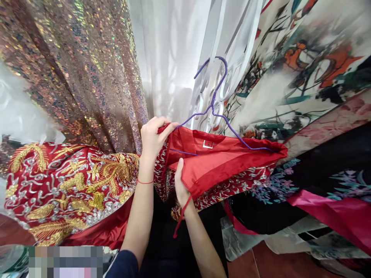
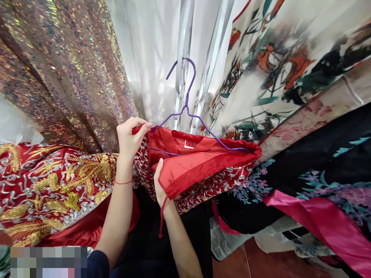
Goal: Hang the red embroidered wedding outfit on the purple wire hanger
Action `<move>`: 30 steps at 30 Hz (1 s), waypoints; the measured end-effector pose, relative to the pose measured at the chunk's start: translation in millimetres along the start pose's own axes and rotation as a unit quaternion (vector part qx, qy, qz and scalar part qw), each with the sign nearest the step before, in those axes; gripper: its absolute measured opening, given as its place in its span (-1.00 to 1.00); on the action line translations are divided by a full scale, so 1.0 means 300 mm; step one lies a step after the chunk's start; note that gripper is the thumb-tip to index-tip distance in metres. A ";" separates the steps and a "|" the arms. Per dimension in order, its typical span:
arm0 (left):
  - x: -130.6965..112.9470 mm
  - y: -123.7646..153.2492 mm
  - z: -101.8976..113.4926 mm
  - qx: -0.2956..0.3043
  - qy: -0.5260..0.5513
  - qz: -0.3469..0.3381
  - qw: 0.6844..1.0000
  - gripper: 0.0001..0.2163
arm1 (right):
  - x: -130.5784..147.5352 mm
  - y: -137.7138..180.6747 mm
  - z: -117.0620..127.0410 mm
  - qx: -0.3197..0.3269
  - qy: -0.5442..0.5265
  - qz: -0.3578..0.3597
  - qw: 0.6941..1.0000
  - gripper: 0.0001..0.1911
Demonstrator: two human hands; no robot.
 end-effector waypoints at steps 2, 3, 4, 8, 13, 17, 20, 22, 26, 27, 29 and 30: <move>-0.004 0.001 0.010 0.015 -0.040 -0.027 0.999 -0.59 | 0.003 -0.036 -0.013 -0.012 0.003 0.019 1.000 -0.56; -0.006 0.002 0.014 0.018 -0.055 -0.031 0.998 -0.57 | 0.004 -0.055 -0.020 -0.005 -0.003 0.033 0.999 -0.59; -0.007 0.001 0.018 0.016 -0.066 -0.031 0.997 -0.55 | 0.007 -0.074 -0.026 -0.001 -0.008 0.044 0.999 -0.63; -0.009 0.001 0.023 0.025 -0.054 -0.006 0.998 -0.49 | 0.030 -0.144 -0.031 0.006 -0.007 0.076 0.997 -0.71; -0.030 0.014 0.015 0.090 0.000 0.005 0.996 -0.52 | 0.035 -0.187 -0.016 0.048 0.010 0.117 0.992 -0.57; -0.057 0.016 0.010 0.119 -0.058 -0.014 0.991 -0.53 | 0.025 -0.203 0.001 0.068 0.021 0.117 0.991 -0.58; -0.058 0.001 0.008 0.142 -0.086 -0.009 0.986 -0.60 | 0.036 -0.219 0.020 0.103 -0.021 0.108 0.989 -0.56; -0.050 -0.017 0.009 0.138 -0.084 -0.001 0.987 -0.62 | 0.041 -0.214 0.032 0.133 -0.056 0.122 0.982 -0.50; -0.039 -0.054 0.016 0.073 -0.051 0.003 0.996 -0.60 | 0.005 -0.126 0.034 0.127 -0.103 0.125 0.979 -0.67; -0.039 -0.060 0.017 0.059 -0.047 0.003 0.997 -0.60 | -0.013 -0.092 0.027 0.116 -0.108 0.100 0.982 -0.74; -0.042 -0.065 0.017 0.055 -0.045 0.004 0.997 -0.60 | -0.050 -0.025 0.003 0.117 -0.119 0.038 0.985 -0.79; -0.044 -0.064 0.017 0.060 -0.044 0.003 0.997 -0.60 | -0.066 0.003 -0.011 0.121 -0.126 0.004 0.985 -0.79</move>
Point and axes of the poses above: each hand's wrist, its own y-axis away from the middle knuckle, its own z-axis out of the back of the hand, x = y × z, the point moved 1 cm from there along -y, towards the middle knuckle, and after that the axes turned 4 degrees about z, right-handed, at the moved point
